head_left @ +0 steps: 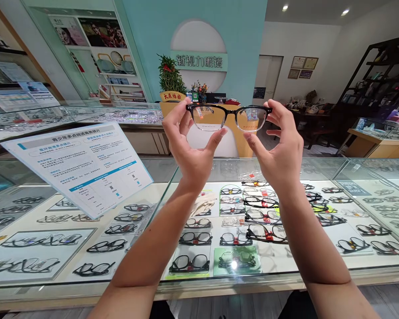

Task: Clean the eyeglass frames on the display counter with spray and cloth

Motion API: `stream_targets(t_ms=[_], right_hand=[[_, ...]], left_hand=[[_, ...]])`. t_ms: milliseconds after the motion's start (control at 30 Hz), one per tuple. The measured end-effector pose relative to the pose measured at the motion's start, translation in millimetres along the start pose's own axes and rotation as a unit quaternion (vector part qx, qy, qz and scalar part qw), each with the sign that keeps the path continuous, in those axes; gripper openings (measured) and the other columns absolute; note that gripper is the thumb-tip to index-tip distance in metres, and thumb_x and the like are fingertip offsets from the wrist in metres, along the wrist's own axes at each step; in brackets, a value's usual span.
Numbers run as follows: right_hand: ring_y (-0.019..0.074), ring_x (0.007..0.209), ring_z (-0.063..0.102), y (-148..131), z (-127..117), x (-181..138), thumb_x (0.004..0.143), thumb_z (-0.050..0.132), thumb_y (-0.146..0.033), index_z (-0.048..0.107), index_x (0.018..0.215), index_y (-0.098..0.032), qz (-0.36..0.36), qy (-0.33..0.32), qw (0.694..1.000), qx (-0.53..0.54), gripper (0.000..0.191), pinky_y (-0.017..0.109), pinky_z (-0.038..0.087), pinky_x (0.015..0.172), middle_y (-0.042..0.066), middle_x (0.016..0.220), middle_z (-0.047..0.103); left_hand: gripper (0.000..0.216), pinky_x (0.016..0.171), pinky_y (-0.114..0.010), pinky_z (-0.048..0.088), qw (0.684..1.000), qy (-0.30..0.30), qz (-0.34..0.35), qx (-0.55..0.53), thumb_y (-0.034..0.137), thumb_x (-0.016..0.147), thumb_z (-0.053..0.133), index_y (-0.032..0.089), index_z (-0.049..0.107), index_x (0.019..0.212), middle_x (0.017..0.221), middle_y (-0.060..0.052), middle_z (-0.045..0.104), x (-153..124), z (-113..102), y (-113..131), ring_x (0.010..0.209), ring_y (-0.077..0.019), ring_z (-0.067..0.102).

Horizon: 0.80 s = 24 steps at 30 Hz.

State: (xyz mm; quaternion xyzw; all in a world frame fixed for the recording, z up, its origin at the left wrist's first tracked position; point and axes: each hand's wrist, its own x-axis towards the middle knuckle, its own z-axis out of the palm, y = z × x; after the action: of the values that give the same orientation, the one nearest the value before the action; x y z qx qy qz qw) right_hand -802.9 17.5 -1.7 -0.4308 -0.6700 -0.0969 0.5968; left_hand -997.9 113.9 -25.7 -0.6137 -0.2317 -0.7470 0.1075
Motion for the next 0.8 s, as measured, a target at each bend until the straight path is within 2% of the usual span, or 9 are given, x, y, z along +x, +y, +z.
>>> stream_targets(t_ms=[200, 333, 467, 667, 800], right_hand=[[0.0456, 0.158, 0.06, -1, 1, 0, 0.108, 0.068, -0.057, 0.038, 0.18, -0.044, -0.007, 0.02, 1.0, -0.019, 0.079, 0.074, 0.062, 0.117, 0.011, 0.173, 0.061], [0.0449, 0.159, 0.059, -1, 1, -1, 0.109, 0.065, -0.059, 0.04, 0.18, -0.044, -0.011, 0.021, 0.999, -0.03, 0.076, 0.071, 0.063, 0.116, 0.012, 0.175, 0.058], [0.0475, 0.163, 0.054, 0, 2, -2, 0.106, 0.07, -0.064, 0.036, 0.181, -0.045, -0.017, 0.004, 0.999, -0.034, 0.085, 0.071, 0.063, 0.115, 0.011, 0.181, 0.051], [0.0468, 0.165, 0.052, -3, 2, -2, 0.107, 0.068, -0.062, 0.039, 0.179, -0.044, 0.006, 0.02, 1.0, -0.003, 0.079, 0.073, 0.06, 0.12, 0.013, 0.177, 0.056], [0.0463, 0.164, 0.053, -3, 2, -3, 0.11, 0.064, -0.059, 0.035, 0.181, -0.044, -0.008, 0.011, 1.0, -0.018, 0.078, 0.072, 0.06, 0.12, 0.013, 0.177, 0.054]], left_hand=[[0.093, 0.124, -0.06, 0.059, 0.998, -0.055, -0.024, -0.035, 0.076, 0.091, 0.088, 0.047, 0.043, 0.167, 0.168, -0.013, 0.06, 3, 0, -7, 0.157, -0.0373, 0.064], [0.088, 0.122, -0.057, 0.06, 0.997, -0.062, -0.032, -0.04, 0.078, 0.095, 0.082, 0.045, 0.043, 0.167, 0.165, -0.014, 0.063, 2, 0, -11, 0.155, -0.0355, 0.066], [0.095, 0.122, -0.06, 0.06, 0.995, -0.058, -0.042, -0.063, 0.08, 0.09, 0.085, 0.046, 0.041, 0.167, 0.165, -0.014, 0.064, 2, 0, -12, 0.154, -0.0375, 0.067], [0.098, 0.122, -0.058, 0.06, 0.995, -0.074, -0.044, -0.055, 0.079, 0.088, 0.089, 0.047, 0.041, 0.167, 0.166, -0.013, 0.063, 3, 0, -11, 0.155, -0.0372, 0.065], [0.105, 0.122, -0.057, 0.06, 0.993, -0.083, -0.045, -0.068, 0.08, 0.084, 0.092, 0.048, 0.039, 0.169, 0.169, -0.013, 0.062, 2, 1, -16, 0.156, -0.0386, 0.064]])
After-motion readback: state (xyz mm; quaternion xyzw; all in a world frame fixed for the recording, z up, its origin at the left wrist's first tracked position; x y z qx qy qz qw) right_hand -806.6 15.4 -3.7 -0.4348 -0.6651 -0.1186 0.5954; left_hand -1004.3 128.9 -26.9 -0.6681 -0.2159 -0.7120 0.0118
